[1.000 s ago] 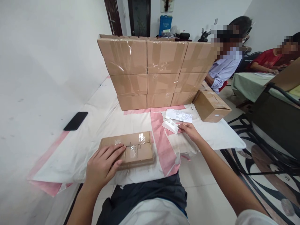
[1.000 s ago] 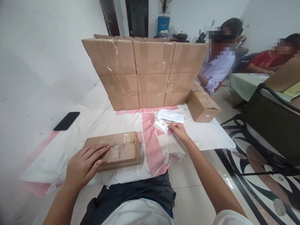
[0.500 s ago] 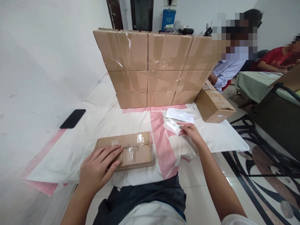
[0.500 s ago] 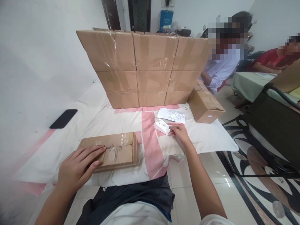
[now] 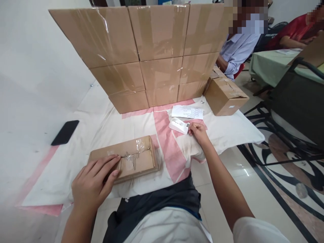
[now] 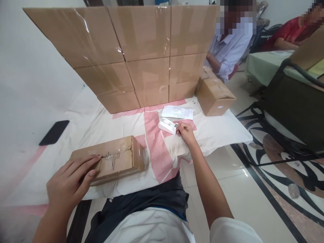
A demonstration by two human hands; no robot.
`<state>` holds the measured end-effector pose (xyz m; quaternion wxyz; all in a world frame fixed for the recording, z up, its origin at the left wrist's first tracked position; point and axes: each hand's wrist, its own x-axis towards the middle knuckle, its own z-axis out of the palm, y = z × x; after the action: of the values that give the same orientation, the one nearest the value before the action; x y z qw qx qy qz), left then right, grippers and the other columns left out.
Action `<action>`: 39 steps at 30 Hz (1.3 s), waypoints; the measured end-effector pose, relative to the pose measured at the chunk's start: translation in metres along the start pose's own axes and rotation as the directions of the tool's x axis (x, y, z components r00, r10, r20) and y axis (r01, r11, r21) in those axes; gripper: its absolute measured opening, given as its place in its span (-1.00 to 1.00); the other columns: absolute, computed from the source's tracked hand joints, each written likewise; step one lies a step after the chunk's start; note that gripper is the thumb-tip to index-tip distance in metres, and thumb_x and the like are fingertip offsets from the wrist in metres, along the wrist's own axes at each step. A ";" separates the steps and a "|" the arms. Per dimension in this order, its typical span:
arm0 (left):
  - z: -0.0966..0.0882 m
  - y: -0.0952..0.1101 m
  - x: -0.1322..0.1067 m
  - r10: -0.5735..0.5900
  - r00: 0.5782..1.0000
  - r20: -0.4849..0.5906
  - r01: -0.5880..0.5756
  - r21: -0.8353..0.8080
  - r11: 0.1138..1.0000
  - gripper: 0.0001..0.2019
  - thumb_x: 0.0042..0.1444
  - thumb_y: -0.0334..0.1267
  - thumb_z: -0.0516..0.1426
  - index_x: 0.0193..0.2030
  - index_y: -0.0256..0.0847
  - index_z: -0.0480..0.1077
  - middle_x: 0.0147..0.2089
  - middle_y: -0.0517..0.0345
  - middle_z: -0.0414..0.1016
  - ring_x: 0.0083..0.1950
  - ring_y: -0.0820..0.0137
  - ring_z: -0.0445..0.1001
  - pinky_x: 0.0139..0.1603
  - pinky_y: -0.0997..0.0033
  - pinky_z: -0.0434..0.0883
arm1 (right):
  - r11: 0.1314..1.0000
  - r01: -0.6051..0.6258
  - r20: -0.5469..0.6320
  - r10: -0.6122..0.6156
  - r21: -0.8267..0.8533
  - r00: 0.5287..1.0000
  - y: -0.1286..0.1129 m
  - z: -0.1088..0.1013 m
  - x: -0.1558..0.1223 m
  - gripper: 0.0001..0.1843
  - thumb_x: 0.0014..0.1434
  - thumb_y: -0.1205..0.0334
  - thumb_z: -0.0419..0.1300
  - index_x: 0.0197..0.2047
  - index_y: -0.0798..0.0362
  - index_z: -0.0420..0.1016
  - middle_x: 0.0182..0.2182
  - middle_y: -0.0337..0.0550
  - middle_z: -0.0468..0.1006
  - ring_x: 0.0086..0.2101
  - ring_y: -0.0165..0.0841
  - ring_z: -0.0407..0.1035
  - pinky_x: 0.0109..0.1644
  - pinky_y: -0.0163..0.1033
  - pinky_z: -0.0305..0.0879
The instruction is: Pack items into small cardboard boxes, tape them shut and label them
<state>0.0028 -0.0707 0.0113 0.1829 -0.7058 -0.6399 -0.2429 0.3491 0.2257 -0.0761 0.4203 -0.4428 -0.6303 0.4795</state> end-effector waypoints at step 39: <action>0.052 0.080 0.051 -0.152 0.981 -0.124 0.077 -0.472 0.878 -0.70 0.29 -0.18 0.10 0.15 -0.04 0.32 -0.02 -0.05 0.52 0.07 0.11 0.47 0.12 -0.10 0.38 | 0.718 0.696 -0.011 -0.696 0.008 0.718 -0.104 0.092 -0.120 -0.82 0.20 0.43 0.23 -0.38 -0.01 0.36 -0.05 -0.05 0.56 -0.17 -0.29 0.51 -0.22 -0.20 0.42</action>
<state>0.0912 -0.0084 0.0029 0.0437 -0.6684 -0.5875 -0.4541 0.2754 0.0740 -0.0041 0.5743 -0.1730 -0.7463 0.2887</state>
